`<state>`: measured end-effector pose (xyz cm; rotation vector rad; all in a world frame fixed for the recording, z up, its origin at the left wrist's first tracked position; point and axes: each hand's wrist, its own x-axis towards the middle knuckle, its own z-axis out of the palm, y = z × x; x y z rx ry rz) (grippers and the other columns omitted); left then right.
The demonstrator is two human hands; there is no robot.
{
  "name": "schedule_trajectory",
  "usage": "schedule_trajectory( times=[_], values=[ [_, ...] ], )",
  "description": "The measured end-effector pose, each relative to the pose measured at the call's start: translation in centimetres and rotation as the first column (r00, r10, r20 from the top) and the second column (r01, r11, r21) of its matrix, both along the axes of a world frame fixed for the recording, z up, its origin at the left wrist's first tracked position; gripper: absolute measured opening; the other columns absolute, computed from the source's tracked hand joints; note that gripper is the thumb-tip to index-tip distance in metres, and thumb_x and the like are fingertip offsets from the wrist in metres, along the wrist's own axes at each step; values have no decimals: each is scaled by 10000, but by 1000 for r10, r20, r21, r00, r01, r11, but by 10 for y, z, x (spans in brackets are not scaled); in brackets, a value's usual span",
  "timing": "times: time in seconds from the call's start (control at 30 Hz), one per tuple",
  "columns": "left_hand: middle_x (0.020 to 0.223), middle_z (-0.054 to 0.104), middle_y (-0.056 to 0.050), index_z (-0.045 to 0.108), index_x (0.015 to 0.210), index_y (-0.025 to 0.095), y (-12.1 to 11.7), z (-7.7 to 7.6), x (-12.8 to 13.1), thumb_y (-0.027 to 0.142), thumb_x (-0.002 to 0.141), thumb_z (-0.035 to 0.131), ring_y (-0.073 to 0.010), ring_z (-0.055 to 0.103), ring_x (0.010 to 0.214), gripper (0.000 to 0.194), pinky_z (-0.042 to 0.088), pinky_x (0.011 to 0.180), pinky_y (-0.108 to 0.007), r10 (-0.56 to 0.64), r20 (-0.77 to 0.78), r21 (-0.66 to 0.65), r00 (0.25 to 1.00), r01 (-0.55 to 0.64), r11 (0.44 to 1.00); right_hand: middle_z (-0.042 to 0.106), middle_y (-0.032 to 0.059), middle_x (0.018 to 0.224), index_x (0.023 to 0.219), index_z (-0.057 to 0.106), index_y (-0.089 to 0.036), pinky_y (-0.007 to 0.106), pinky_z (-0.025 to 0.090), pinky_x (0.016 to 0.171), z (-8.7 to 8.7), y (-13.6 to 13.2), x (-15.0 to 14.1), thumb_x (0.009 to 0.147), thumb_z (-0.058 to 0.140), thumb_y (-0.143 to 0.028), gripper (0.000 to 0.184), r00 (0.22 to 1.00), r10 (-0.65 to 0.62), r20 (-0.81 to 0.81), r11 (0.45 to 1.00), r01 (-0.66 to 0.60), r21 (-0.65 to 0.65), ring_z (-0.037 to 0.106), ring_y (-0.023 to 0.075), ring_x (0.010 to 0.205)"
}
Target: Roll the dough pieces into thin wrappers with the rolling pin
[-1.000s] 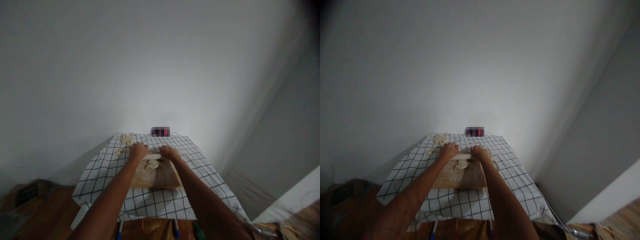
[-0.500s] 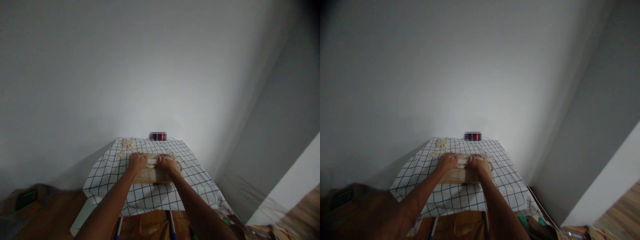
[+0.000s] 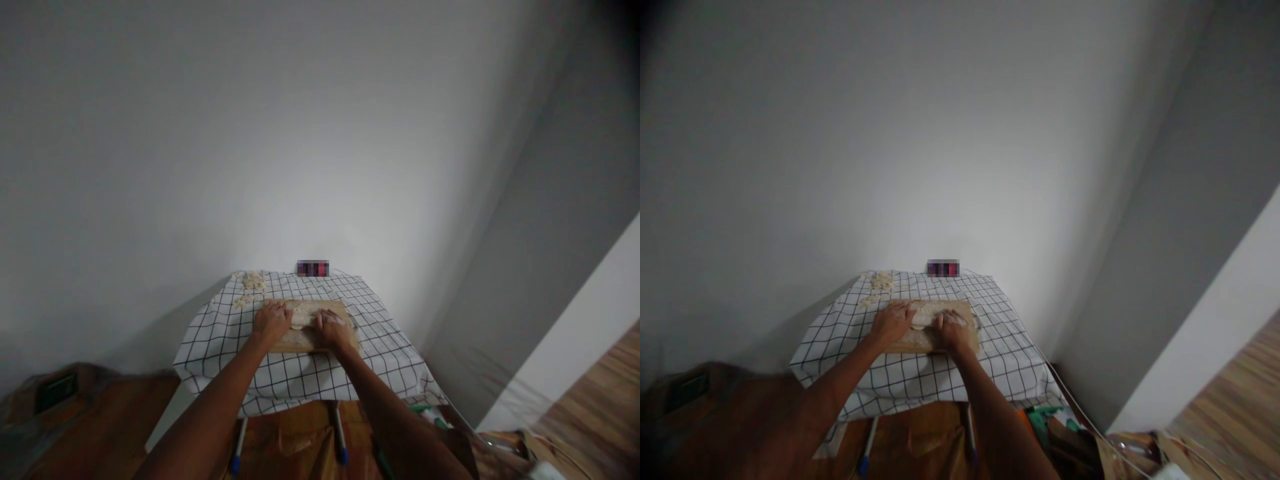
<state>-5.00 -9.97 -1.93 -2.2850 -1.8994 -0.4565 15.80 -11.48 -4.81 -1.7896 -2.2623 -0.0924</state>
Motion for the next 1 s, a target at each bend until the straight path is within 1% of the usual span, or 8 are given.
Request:
schedule_trajectory(
  times=[0.1,0.2,0.3,0.47,0.57,0.67,0.77,1.0],
  values=[
    [1463,763,-165,782,1391,149,4,0,2,306,1135,390,-306,653,1424,493,531,1159,-394,19,-3,-11,1000,-19,1000,694,174,1575,1372,732,-173,381,335,1355,2,7,0,1165,512,-348,350,997,50,53,999,-49,-19,594,269,1535],
    [1444,769,-182,781,1401,130,11,-1,4,274,1124,393,-320,658,1416,498,526,1176,-419,20,-12,2,1000,-20,1000,712,178,1544,1401,720,-144,367,311,1363,8,14,-1,1170,478,-288,365,993,60,98,997,-56,-43,608,263,1516],
    [1420,780,-188,806,1357,147,20,-2,5,270,1118,398,-349,666,1392,489,548,1141,-466,27,-10,-4,1000,-27,1000,729,178,1513,1384,737,-164,382,409,1296,16,21,-3,1175,367,-207,426,996,6,91,999,-2,-47,643,272,1474],
    [1431,780,-177,786,1404,168,44,-3,6,310,1129,405,-361,669,1385,491,517,1170,-510,53,8,-57,999,-52,997,765,222,1401,1400,720,-136,427,532,1151,28,34,-3,1151,396,-171,410,984,-5,176,999,14,-49,704,327,1366],
    [1461,759,-185,763,1428,150,60,-4,6,324,1129,418,-381,638,1420,488,501,1175,-534,56,9,-57,998,-55,997,756,221,1409,1388,712,-137,442,552,1126,24,48,1,1152,371,-151,415,980,4,198,1000,2,-28,716,320,1342],
    [1453,753,-203,759,1406,130,76,-4,7,335,1137,412,-373,643,1403,484,487,1184,-534,49,15,-58,999,-48,997,763,209,1387,1418,682,-159,507,577,1098,14,65,7,1169,350,-189,416,978,8,211,1000,-3,-27,744,338,1290],
    [1426,761,-199,760,1389,154,92,-5,7,357,1136,415,-367,663,1373,473,506,1159,-535,60,24,-83,998,-58,995,773,199,1346,1438,666,-186,548,595,1078,7,84,11,1170,363,-210,406,975,23,222,999,-14,-43,761,348,1259],
    [1415,764,-200,781,1348,197,119,-12,4,377,1136,404,-388,678,1358,468,539,1112,-578,56,31,-129,998,-52,990,760,196,1383,1384,710,-203,567,633,1024,9,123,10,1163,386,-256,396,989,22,143,990,-2,-139,762,368,1286]
  ],
)
